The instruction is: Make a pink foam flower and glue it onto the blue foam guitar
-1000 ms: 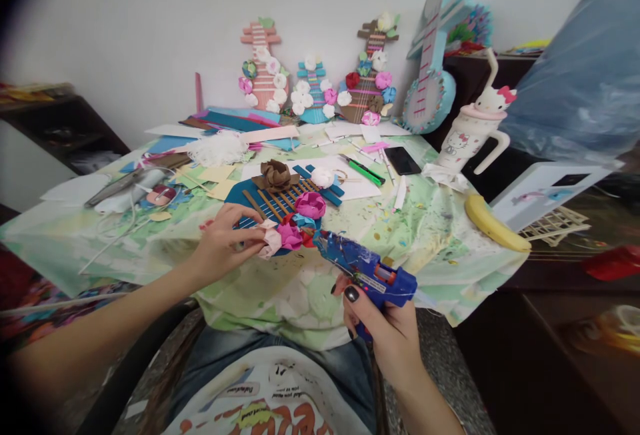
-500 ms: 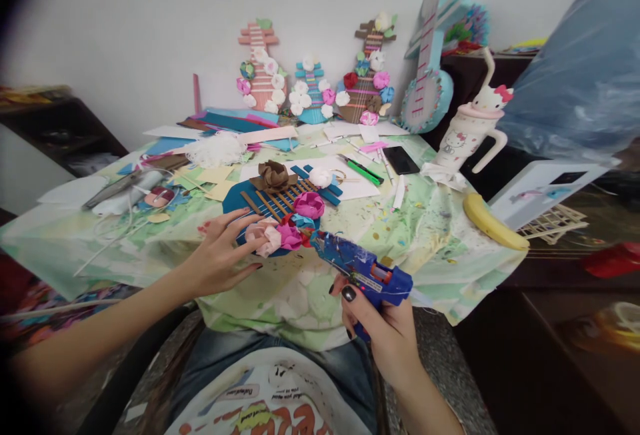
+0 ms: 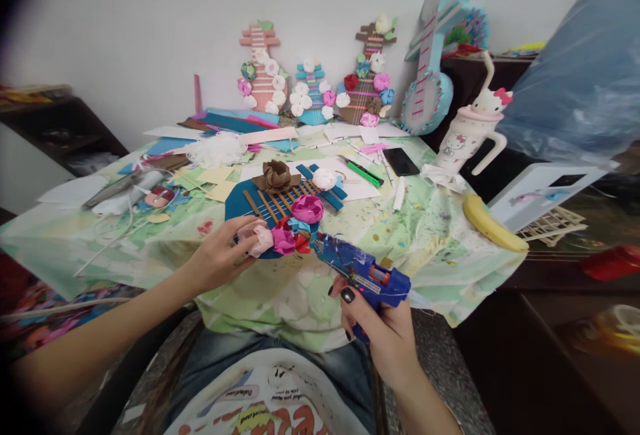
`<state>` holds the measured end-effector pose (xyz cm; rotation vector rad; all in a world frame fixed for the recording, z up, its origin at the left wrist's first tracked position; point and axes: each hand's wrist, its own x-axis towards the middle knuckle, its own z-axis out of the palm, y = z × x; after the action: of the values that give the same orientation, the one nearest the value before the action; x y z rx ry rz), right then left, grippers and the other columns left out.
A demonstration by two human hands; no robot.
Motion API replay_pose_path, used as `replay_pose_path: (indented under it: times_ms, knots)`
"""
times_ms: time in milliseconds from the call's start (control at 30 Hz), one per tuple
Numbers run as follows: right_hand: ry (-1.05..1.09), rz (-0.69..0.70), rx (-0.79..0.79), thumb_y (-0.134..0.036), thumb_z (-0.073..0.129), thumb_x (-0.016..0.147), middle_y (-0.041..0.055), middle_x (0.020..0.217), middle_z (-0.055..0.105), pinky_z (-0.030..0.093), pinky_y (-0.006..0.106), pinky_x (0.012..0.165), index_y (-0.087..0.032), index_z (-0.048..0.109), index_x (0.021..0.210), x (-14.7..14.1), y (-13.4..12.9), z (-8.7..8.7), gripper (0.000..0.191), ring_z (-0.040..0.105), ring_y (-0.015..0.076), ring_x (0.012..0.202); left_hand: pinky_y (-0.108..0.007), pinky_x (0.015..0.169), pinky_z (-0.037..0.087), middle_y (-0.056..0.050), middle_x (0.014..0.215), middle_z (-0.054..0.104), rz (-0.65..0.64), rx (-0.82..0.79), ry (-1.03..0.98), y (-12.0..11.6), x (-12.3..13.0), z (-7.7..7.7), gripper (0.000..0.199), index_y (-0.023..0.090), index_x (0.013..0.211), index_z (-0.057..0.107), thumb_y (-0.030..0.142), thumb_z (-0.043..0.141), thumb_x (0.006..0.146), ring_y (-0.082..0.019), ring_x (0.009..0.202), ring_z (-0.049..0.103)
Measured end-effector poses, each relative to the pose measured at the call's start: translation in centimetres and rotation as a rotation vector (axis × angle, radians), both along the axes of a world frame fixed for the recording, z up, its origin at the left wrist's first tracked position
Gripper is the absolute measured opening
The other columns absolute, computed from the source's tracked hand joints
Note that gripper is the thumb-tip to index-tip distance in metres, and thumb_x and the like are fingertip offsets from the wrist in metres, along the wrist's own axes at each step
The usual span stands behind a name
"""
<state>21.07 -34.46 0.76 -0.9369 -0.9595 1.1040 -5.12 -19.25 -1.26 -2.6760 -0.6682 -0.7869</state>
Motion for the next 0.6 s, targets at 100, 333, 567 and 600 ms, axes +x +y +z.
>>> replay_pose_path:
  times_ms: [100, 333, 567, 600]
  knots:
    - [-0.003, 0.003, -0.006, -0.034, 0.062, 0.082, 0.0073, 0.082, 0.063, 0.037, 0.023, 0.038, -0.017, 0.063, 0.086, 0.0, 0.0, -0.1, 0.018, 0.045, 0.0079, 0.046, -0.046, 0.090, 0.049, -0.018, 0.121, 0.054, 0.008, 0.001, -0.047, 0.0, -0.1, 0.0, 0.013, 0.017, 0.092, 0.060, 0.015, 0.057, 0.079, -0.030, 0.116, 0.052]
    - [0.007, 0.019, -0.012, -0.033, 0.062, 0.082, 0.0071, 0.084, 0.063, 0.038, 0.023, 0.039, -0.017, 0.063, 0.088, 0.2, -0.1, -0.3, 0.017, 0.046, 0.0081, 0.048, -0.046, 0.092, 0.048, -0.018, 0.122, 0.053, 0.001, -0.018, -0.032, 0.0, 0.6, 0.7, 0.022, 0.016, 0.099, 0.060, 0.013, 0.057, 0.078, -0.030, 0.116, 0.050]
    - [-0.011, 0.003, -0.008, -0.035, 0.062, 0.081, 0.0072, 0.083, 0.063, 0.038, 0.023, 0.038, -0.017, 0.062, 0.086, 0.1, -0.2, 0.0, 0.019, 0.044, 0.0078, 0.046, -0.049, 0.091, 0.047, -0.017, 0.124, 0.052, 0.010, -0.106, -0.081, 0.0, 0.8, 1.1, 0.022, 0.018, 0.095, 0.061, 0.013, 0.061, 0.073, -0.031, 0.116, 0.048]
    - [-0.013, 0.002, -0.010, -0.036, 0.062, 0.081, 0.0074, 0.084, 0.063, 0.037, 0.023, 0.038, -0.017, 0.062, 0.086, 0.1, -0.2, 0.0, 0.019, 0.044, 0.0078, 0.046, -0.049, 0.091, 0.047, -0.017, 0.125, 0.051, 0.008, -0.112, -0.087, 0.1, 0.7, 1.0, 0.022, 0.018, 0.095, 0.061, 0.013, 0.061, 0.073, -0.031, 0.116, 0.048]
